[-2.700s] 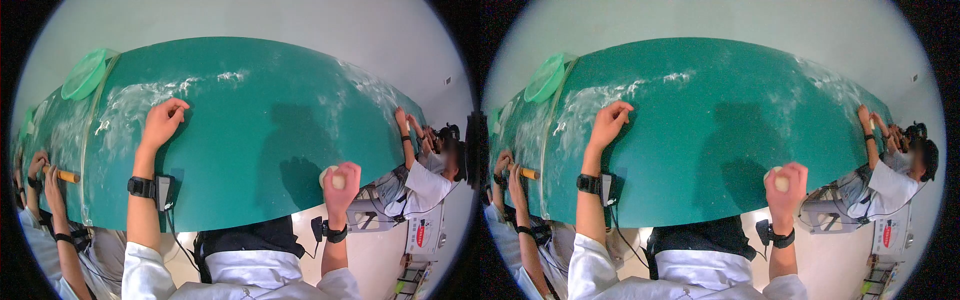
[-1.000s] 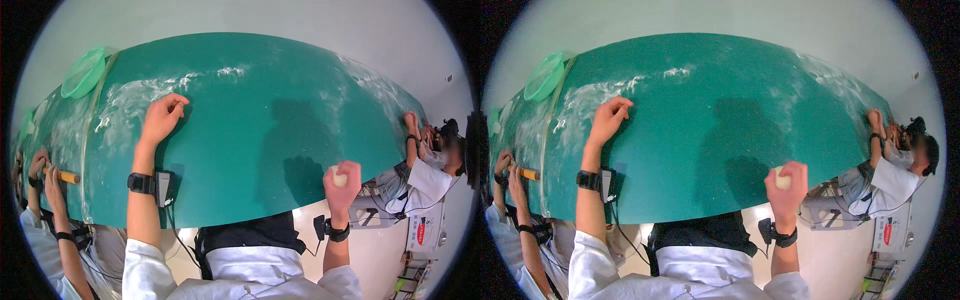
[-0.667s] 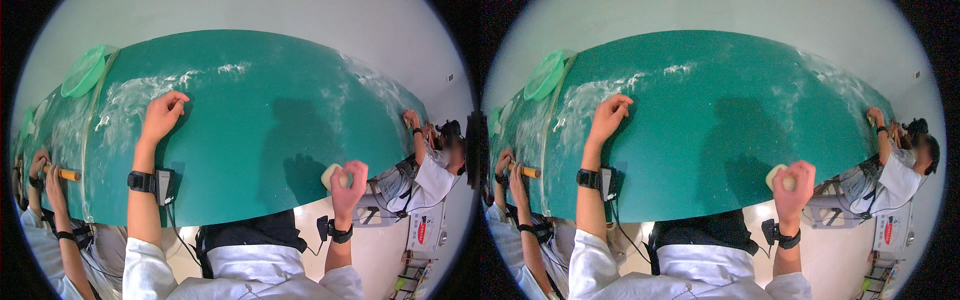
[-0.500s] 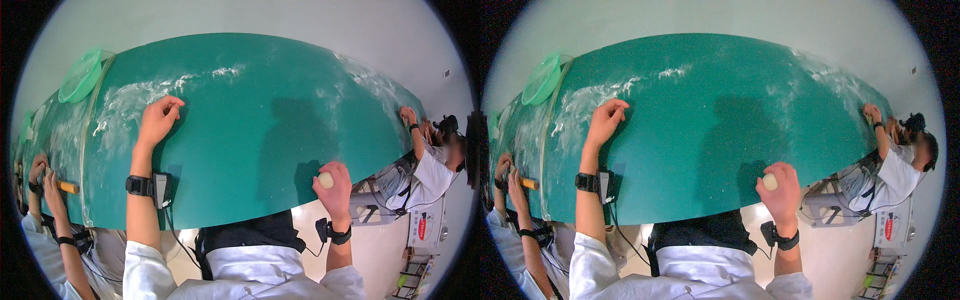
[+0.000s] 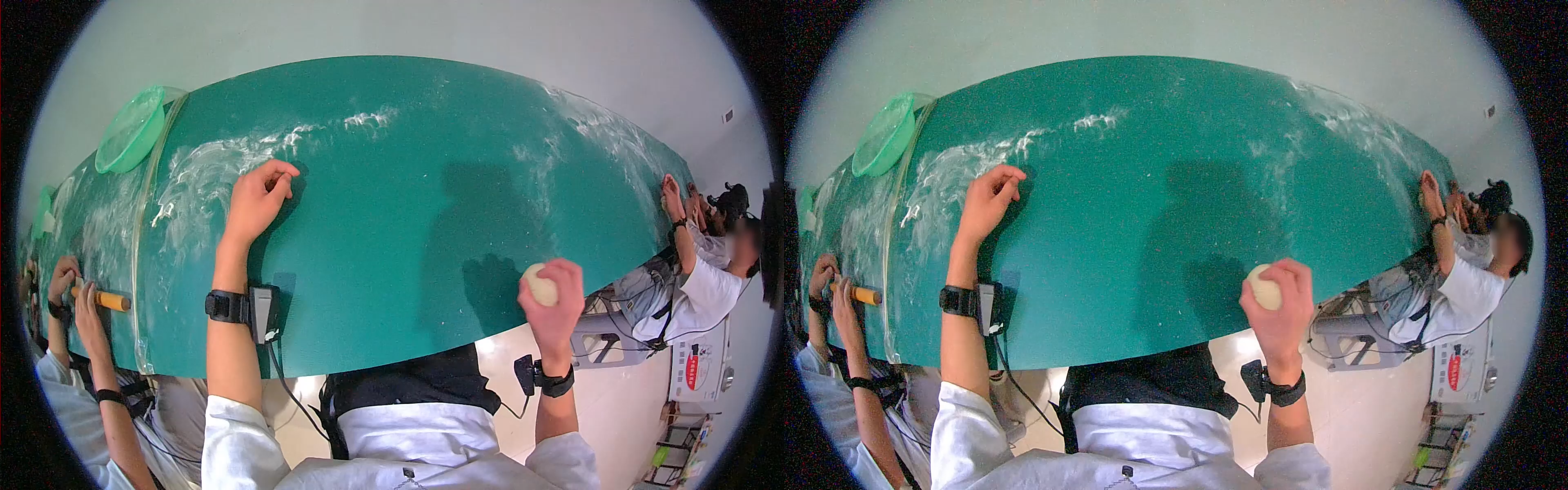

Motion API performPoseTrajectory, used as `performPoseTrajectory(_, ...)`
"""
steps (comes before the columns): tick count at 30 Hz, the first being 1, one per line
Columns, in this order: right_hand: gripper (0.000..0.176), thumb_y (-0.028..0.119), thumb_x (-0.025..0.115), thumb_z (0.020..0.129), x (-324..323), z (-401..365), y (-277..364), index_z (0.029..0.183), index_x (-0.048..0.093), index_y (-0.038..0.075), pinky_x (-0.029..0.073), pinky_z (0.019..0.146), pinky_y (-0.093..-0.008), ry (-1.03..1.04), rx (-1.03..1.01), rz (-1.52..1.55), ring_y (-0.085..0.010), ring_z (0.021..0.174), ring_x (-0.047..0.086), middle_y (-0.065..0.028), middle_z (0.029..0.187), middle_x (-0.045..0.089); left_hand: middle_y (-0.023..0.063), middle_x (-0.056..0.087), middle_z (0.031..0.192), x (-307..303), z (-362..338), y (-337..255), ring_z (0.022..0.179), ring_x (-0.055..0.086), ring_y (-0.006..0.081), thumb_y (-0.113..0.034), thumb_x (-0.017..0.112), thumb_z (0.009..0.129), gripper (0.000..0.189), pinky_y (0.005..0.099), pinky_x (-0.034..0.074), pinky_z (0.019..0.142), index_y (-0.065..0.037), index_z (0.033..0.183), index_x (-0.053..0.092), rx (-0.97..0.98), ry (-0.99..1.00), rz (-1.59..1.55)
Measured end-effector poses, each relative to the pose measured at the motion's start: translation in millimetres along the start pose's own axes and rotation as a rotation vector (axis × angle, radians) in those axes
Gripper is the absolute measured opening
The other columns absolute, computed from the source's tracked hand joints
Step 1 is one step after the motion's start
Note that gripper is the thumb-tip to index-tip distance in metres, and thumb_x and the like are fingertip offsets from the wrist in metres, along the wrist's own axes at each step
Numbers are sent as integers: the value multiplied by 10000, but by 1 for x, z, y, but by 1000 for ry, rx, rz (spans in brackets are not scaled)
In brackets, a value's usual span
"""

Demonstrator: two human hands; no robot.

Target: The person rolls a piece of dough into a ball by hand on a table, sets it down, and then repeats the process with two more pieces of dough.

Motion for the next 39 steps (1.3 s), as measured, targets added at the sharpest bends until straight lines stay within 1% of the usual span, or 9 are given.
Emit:
performPoseTrajectory(9,553,76,812,673,2,-2,7,1170,571,88,513,906,-450,191,118,7,-383,1128,568,-172,1192,545,33,664,713,-1,1,3,659,607,106,-151,578,947,171,281,455,609,-68,1034,700,24,-11,22)
performPoseTrajectory(15,523,49,815,673,8,8,22,1138,577,87,516,883,-410,-289,174,234,-355,1052,592,-157,1185,545,31,664,709,-1,0,2,664,621,107,-149,582,952,163,278,457,612,-69,1035,698,5,-16,15)
performPoseTrajectory(17,517,40,822,671,5,11,21,1123,574,75,516,868,-409,118,28,-36,-346,1032,593,-157,1166,557,32,664,709,-1,1,2,668,623,106,-148,582,952,164,276,457,613,-66,1035,697,0,-16,16)
performPoseTrajectory(21,502,64,826,680,5,7,9,1123,592,80,518,877,-404,63,-22,-9,-347,1046,602,-145,1147,579,11,628,713,-1,-1,-2,673,568,84,-122,567,972,154,252,437,612,-48,1051,677,-3,4,-10)
performPoseTrajectory(23,475,91,832,681,8,2,7,1107,623,88,518,884,-380,-220,92,127,-337,1058,614,-133,1127,598,25,647,713,-2,0,1,669,599,98,-134,576,962,157,264,449,611,-56,1039,688,9,-12,-1)
performPoseTrajectory(26,472,84,833,681,2,11,23,1111,637,88,517,889,-387,189,48,-12,-339,1059,614,-140,1134,598,42,668,716,-1,0,4,660,630,116,-146,586,949,161,278,464,609,-63,1029,699,12,-11,19)
performPoseTrajectory(30,444,78,827,689,1,11,15,1096,648,86,519,888,-384,183,39,26,-331,1064,613,-145,1160,595,11,626,714,0,0,0,679,576,82,-124,569,972,154,254,443,618,-48,1050,678,-20,-5,16)
performPoseTrajectory(32,383,78,817,703,-1,10,21,1056,670,89,526,876,-390,-161,39,28,-331,1050,626,-132,1148,611,12,628,716,-2,-1,-2,678,576,82,-124,569,972,153,254,445,621,-49,1049,677,-14,-7,8)
performPoseTrajectory(39,341,71,813,708,-3,5,12,1019,675,68,527,861,-393,203,61,18,-333,1016,633,-138,1121,616,14,629,721,-1,0,-2,677,572,82,-134,569,977,151,251,441,620,-48,1045,673,-9,11,24)
Point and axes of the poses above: each hand's wrist, its own z-axis towards the middle knuckle, its own x-axis out of the palm, y = z × x, the point moved 1 cm from there along z, towards the middle knuckle
